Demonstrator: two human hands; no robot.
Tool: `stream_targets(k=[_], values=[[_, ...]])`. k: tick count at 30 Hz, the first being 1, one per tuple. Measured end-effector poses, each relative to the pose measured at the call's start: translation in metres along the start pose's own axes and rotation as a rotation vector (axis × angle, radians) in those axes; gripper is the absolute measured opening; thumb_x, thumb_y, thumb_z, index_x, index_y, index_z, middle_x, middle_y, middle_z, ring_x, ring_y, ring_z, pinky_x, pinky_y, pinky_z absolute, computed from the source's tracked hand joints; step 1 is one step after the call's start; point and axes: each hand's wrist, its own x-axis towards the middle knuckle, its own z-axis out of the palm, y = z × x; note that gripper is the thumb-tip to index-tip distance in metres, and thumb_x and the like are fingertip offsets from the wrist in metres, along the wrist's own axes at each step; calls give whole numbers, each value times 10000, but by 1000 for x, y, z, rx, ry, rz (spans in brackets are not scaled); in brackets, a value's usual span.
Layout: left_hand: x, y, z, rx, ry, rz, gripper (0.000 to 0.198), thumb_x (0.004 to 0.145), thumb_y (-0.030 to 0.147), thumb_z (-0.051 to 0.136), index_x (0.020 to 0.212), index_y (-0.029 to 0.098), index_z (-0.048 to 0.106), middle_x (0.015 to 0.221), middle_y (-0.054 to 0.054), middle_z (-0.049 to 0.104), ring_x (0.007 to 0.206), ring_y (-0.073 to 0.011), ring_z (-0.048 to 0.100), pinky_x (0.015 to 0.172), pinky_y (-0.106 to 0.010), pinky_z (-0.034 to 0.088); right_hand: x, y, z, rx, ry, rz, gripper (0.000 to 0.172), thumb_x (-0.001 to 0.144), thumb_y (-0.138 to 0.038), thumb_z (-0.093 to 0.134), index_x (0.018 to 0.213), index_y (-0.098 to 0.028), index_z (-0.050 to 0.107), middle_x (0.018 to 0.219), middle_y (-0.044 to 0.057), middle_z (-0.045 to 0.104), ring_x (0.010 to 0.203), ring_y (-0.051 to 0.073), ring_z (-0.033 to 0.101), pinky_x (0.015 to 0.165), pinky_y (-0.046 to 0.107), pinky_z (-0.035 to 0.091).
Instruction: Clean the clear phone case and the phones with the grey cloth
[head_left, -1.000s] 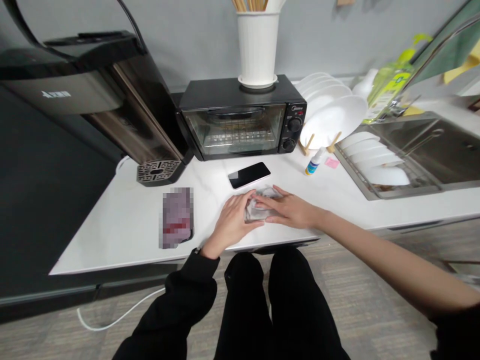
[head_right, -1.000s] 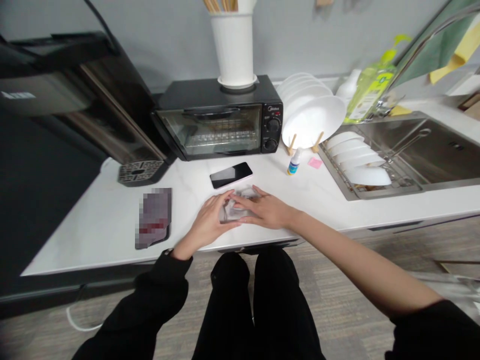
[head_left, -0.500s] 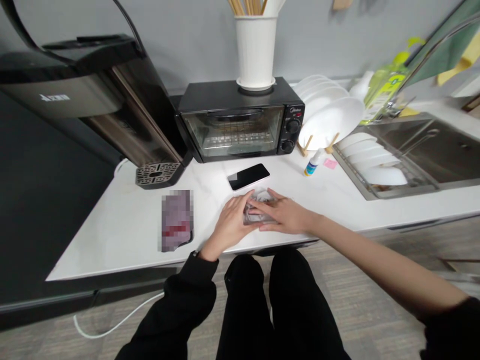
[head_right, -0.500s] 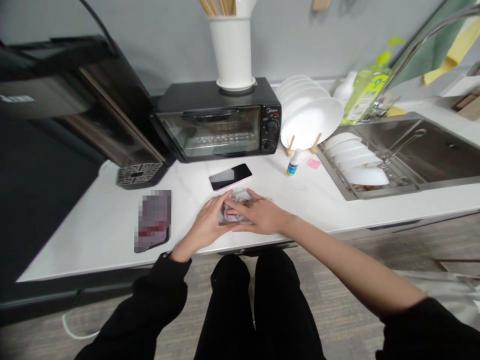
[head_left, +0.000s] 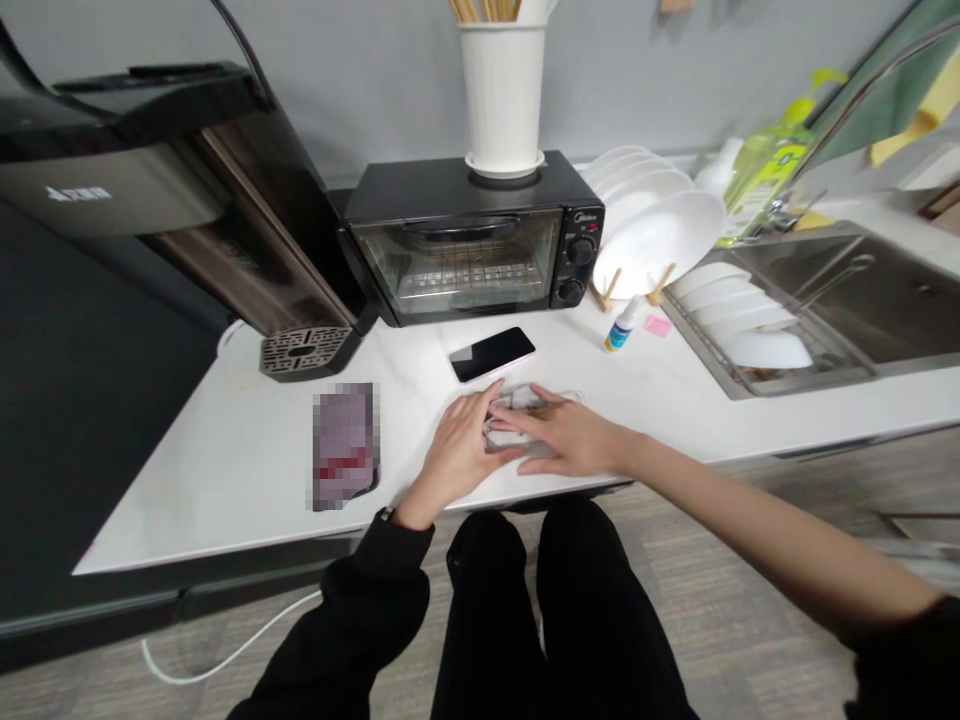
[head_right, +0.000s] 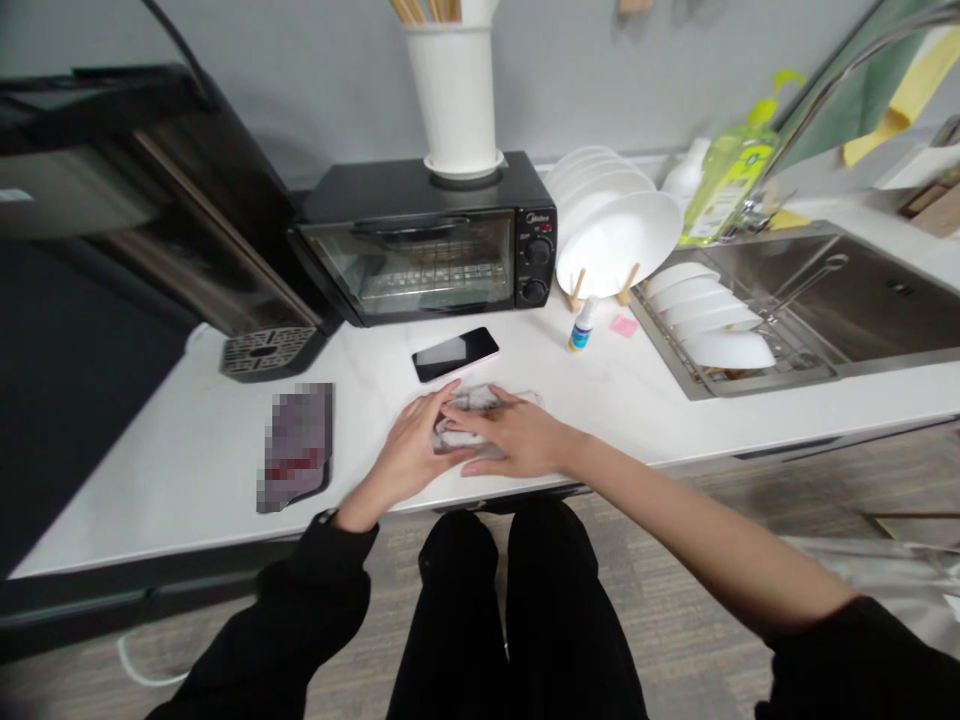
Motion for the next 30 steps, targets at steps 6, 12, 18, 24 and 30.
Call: stream_targets(k=[6, 12, 18, 24, 30], values=[[1, 0, 0, -9, 6, -27, 993, 797, 445, 856, 1590, 284, 280, 1374, -76, 633, 1288, -303, 568, 1113, -478, 421, -44, 23, -24, -58, 51, 141, 774, 1030, -578, 520, 1666, -263, 212, 1449, 97, 654, 1337, 302, 625, 1301, 612, 150], [1, 3, 1, 16, -3, 7, 982, 781, 448, 868, 1578, 316, 310, 1382, -49, 641, 1291, -319, 553, 1121, -498, 402, -66, -10, -17, 34, 32, 110, 863, 1006, -596, 552, 1682, -267, 130, 1394, 91, 693, 1328, 313, 631, 1304, 601, 168], [-2, 2, -2, -28, 16, -9, 932, 807, 469, 841, 1568, 294, 332, 1422, -101, 597, 1300, -321, 565, 1099, -485, 444, 3, 8, -4, 14, 5, -6, 825, 1047, -560, 496, 1685, -281, 54, 1504, 97, 607, 1426, 288, 542, 1304, 602, 120], [0, 3, 1, 1, 6, -16, 1007, 779, 450, 868, 1587, 287, 288, 1349, -66, 637, 1292, -318, 541, 1109, -493, 416, -72, 17, -33, -21, 30, 231, 777, 1042, -549, 517, 1674, -283, 152, 1441, 65, 663, 1389, 293, 580, 1307, 613, 132], [-1, 4, 1, -5, -13, 13, 1029, 772, 466, 872, 1597, 313, 276, 1365, -53, 640, 1280, -317, 553, 1098, -491, 421, -46, -16, -5, 76, 23, 61, 848, 1038, -573, 501, 1687, -252, 59, 1412, 89, 682, 1353, 290, 613, 1314, 578, 144]])
